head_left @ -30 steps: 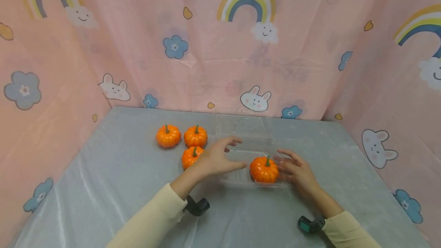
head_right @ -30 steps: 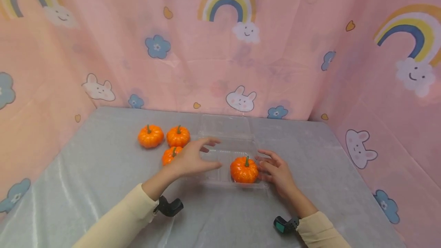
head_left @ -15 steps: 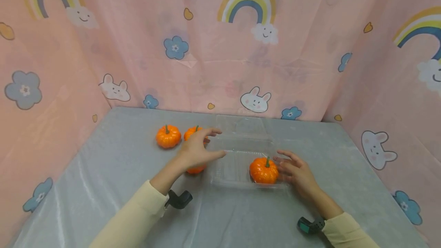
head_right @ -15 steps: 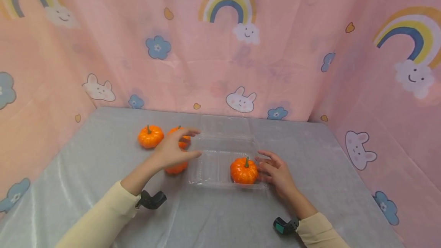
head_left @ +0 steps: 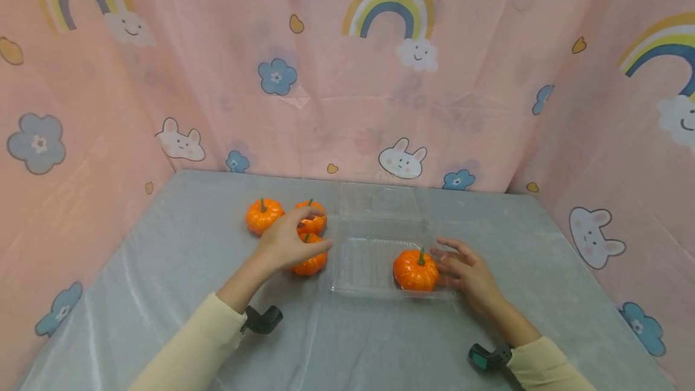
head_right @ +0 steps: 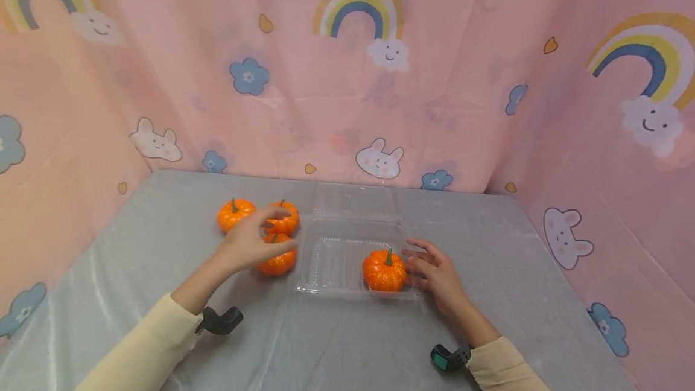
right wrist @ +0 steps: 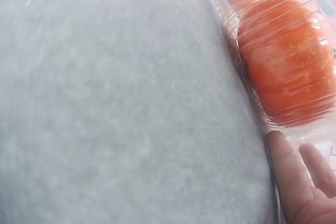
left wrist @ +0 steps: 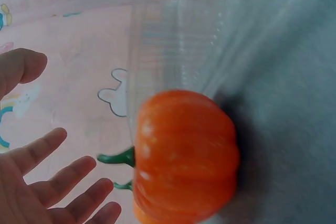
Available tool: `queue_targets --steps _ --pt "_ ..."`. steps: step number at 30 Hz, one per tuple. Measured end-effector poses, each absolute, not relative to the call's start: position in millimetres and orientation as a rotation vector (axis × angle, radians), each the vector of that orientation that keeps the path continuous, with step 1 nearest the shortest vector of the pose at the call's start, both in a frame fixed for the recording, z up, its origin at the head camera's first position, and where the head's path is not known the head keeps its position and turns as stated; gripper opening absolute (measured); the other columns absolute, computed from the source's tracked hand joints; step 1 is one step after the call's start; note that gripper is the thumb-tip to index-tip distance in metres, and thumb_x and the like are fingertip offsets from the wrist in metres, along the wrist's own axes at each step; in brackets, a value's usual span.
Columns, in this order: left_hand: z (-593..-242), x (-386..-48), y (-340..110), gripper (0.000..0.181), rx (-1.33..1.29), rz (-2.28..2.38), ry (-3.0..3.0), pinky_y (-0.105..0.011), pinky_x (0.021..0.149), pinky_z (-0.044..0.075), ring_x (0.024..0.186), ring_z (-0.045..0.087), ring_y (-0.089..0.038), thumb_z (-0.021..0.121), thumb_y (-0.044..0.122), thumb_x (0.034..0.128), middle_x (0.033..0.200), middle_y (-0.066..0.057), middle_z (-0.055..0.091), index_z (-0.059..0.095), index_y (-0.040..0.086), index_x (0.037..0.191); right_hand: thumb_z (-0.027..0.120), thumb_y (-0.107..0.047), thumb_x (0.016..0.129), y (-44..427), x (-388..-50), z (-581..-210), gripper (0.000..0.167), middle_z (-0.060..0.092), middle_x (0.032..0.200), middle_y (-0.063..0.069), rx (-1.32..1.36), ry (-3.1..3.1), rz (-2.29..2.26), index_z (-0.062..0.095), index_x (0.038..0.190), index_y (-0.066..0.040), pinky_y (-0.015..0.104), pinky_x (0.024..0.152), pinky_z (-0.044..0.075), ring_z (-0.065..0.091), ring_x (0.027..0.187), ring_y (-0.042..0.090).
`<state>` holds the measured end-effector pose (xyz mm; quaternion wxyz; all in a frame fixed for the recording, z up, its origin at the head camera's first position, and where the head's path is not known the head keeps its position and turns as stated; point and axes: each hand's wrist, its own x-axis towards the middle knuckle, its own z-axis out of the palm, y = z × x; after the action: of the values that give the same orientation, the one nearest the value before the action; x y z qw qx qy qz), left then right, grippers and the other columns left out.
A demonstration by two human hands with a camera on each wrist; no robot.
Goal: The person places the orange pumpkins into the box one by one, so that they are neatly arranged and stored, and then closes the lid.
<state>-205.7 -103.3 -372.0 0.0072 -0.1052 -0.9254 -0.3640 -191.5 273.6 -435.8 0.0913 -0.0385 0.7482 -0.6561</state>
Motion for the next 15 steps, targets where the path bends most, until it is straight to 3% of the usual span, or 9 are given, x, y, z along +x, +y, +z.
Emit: queue_targets --steps 4,10,15 --pt "-378.5 -205.6 -109.0 0.06 -0.298 -1.125 -2.898 -0.047 0.094 0.049 0.117 0.058 -0.025 0.074 0.05 0.074 0.131 0.001 0.059 0.057 0.026 0.127 0.051 -0.022 0.1 273.7 -190.8 -436.4 0.044 0.065 0.116 -0.014 -0.131 2.228 -1.95 0.043 0.14 -0.008 0.027 0.078 0.058 0.068 0.094 0.007" --pt "-389.9 -205.7 -114.4 0.06 -0.285 -1.137 -2.883 -0.045 0.093 0.05 0.113 0.059 -0.026 0.076 0.047 0.0742 0.126 -0.001 0.062 0.059 0.021 0.126 0.05 -0.022 0.1 274.2 -193.0 -437.7 0.049 0.064 0.115 -0.016 -0.12 2.234 -1.939 0.036 0.143 -0.003 0.028 0.079 0.058 0.068 0.094 0.007" --pt "-398.8 -205.8 -117.4 0.058 -0.257 -1.092 -2.889 -0.04 0.088 0.051 0.102 0.059 -0.022 0.076 0.044 0.0731 0.118 -0.004 0.063 0.061 0.019 0.123 0.049 -0.023 0.1 274.2 -194.2 -439.3 0.052 0.064 0.114 -0.017 -0.097 2.24 -1.928 0.033 0.145 -0.001 0.028 0.079 0.058 0.067 0.095 0.007"
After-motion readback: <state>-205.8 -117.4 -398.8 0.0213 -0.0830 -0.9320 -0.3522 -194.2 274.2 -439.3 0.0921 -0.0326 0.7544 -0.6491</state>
